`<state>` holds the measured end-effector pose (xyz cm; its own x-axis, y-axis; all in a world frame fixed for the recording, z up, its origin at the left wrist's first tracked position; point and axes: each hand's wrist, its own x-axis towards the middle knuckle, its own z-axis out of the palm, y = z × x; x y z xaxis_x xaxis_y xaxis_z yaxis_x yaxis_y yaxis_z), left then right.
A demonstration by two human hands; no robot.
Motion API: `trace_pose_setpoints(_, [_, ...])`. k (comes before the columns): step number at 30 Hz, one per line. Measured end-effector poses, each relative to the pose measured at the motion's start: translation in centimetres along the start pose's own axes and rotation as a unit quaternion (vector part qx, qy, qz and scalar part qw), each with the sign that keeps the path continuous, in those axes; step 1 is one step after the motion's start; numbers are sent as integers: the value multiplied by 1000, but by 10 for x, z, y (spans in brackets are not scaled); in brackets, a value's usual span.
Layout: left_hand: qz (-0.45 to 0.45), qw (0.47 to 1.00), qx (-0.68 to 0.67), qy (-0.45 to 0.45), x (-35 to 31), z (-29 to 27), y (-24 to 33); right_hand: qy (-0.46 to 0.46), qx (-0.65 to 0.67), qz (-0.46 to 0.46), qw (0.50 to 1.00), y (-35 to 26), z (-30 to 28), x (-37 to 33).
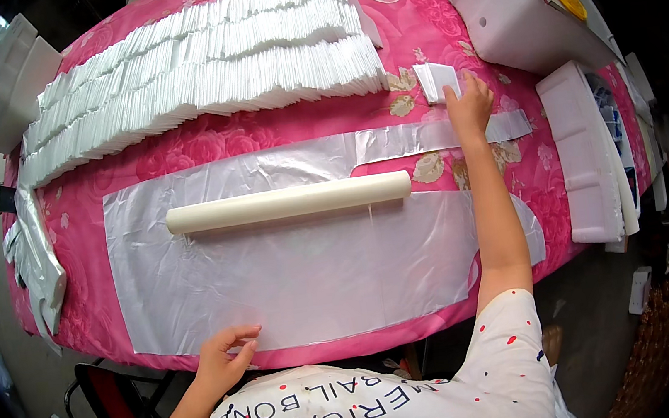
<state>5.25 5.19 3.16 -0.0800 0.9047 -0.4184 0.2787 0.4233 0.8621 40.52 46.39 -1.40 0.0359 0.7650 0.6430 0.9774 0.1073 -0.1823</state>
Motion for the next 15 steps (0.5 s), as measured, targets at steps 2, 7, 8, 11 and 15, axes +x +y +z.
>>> trace_pose_setpoints(2, [2,1000,10,7,-1,-1,-4,-122,189,-72,972,-45,-31,-16])
trace_pose_setpoints(7, [93,993,61,-27,18,5,12,-326,304,-243,862,-107,-102,-100])
trace_pose_setpoints(8, [145,983,106,-39,25,8,18,-325,267,-247,873,-107,-112,-112])
trace_pose_setpoints(11, [245,938,245,16,46,17,20,-376,294,-211,853,-111,-142,-151])
trace_pose_setpoints(15, [288,902,309,88,73,41,13,-427,395,-197,789,-102,-179,-194])
